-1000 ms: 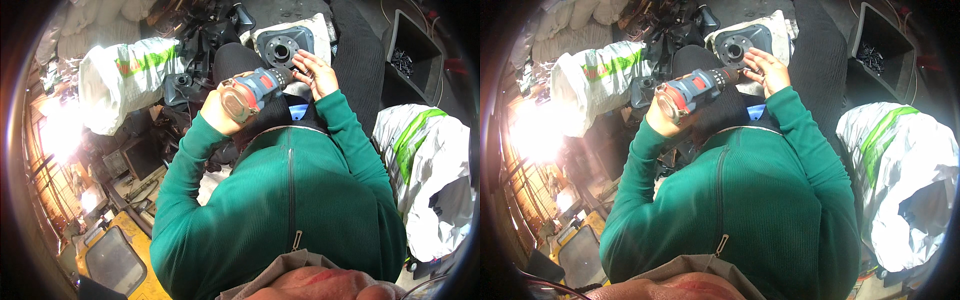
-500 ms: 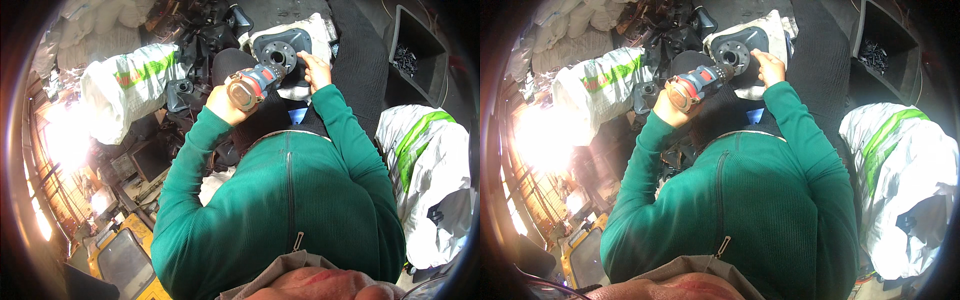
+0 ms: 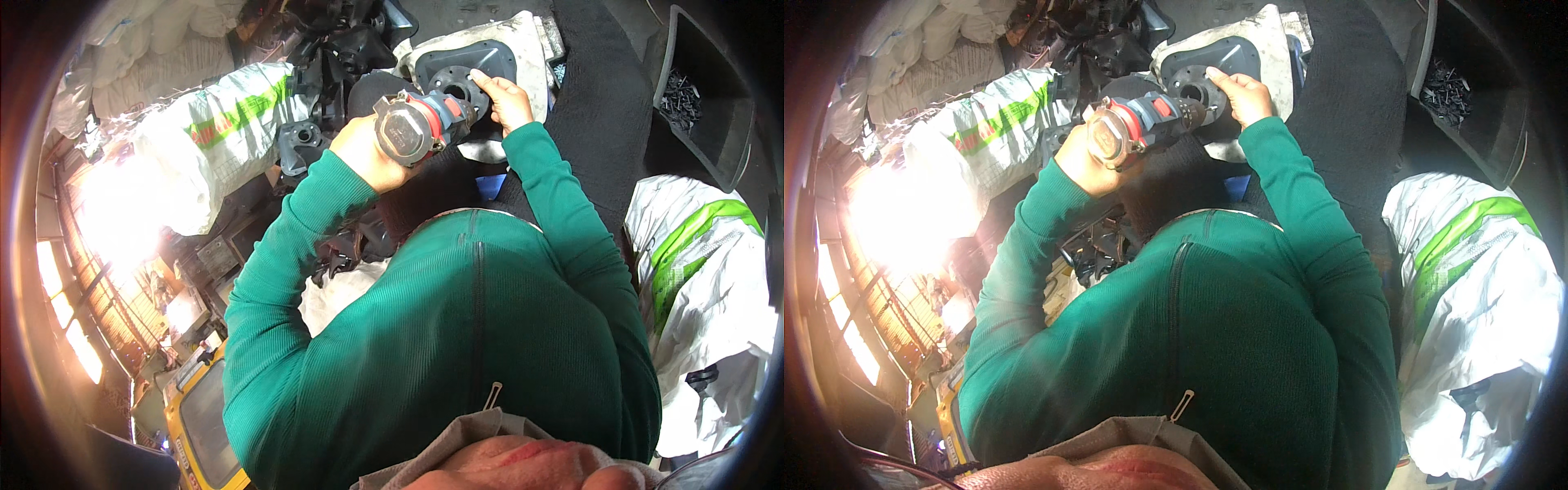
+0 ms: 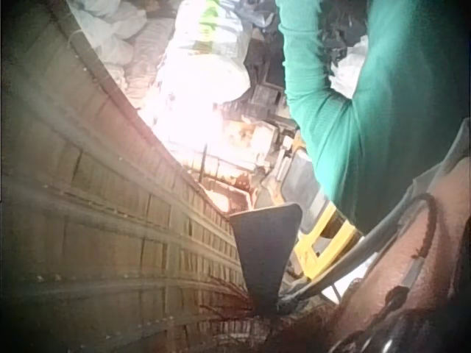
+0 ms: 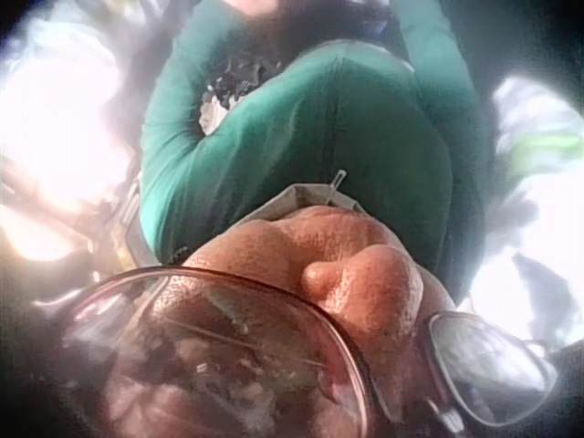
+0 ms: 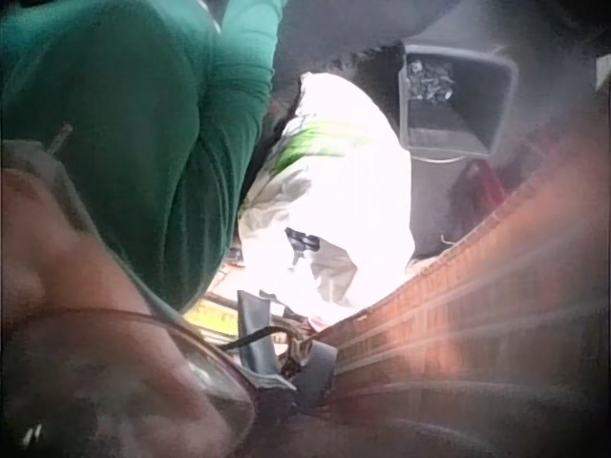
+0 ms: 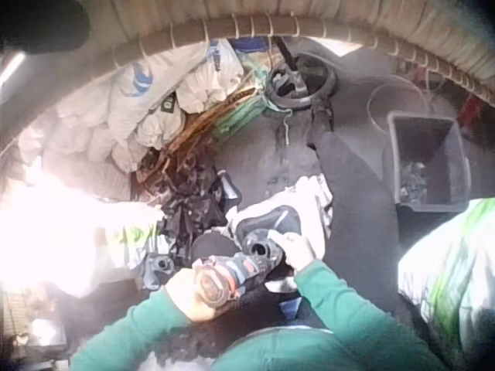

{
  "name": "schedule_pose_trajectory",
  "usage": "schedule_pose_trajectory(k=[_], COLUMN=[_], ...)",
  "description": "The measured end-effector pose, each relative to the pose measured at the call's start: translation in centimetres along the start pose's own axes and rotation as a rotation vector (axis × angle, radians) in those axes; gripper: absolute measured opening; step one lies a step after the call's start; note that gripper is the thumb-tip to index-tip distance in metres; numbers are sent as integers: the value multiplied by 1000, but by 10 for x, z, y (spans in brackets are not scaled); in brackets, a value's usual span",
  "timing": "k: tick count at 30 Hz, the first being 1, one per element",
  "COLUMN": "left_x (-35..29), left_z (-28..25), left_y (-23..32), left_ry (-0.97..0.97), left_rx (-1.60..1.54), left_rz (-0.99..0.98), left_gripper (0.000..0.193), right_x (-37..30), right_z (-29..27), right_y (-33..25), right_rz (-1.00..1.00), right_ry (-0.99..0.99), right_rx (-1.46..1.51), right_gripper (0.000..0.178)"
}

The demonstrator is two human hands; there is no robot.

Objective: The person sits on the floor and uses a cordless drill to fasten screws into black plastic parts. They repeatedly pick up parts, align them, and drive screws before placing the assembled units aside.

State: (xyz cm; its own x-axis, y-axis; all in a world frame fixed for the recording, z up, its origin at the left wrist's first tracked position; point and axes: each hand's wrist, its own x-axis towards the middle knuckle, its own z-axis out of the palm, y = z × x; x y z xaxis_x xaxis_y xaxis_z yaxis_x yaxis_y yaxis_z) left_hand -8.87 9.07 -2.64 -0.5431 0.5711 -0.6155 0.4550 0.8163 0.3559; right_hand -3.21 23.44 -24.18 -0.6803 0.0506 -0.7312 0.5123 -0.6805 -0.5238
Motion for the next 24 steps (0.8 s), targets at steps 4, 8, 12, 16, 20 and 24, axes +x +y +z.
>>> schedule_pose_trajectory(k=[4, 8, 12, 16, 20, 24], left_x=[10, 18, 22, 26, 17, -9], left_z=[-9, -7, 8, 4, 7, 19], left_y=[9, 14, 0, 8, -1, 0], left_ry=[-135, -87, -173, -167, -14, 111], left_rx=[9, -70, -38, 1, -73, 92], left_rz=[-129, -125, -101, -105, -9, 93], left_gripper=[40, 43, 49, 56, 46, 36], right_x=[4, 4, 2, 8, 8, -3], right_z=[-1, -3, -4, -9, -8, -10], right_y=[3, 1, -2, 4, 1, 0], right_rz=[40, 55, 72, 85, 24, -195], right_ry=[12, 5, 1, -19, 19, 129], right_rx=[3, 21, 22, 89, -29, 32], right_gripper=[29, 30, 31, 32, 33, 24])
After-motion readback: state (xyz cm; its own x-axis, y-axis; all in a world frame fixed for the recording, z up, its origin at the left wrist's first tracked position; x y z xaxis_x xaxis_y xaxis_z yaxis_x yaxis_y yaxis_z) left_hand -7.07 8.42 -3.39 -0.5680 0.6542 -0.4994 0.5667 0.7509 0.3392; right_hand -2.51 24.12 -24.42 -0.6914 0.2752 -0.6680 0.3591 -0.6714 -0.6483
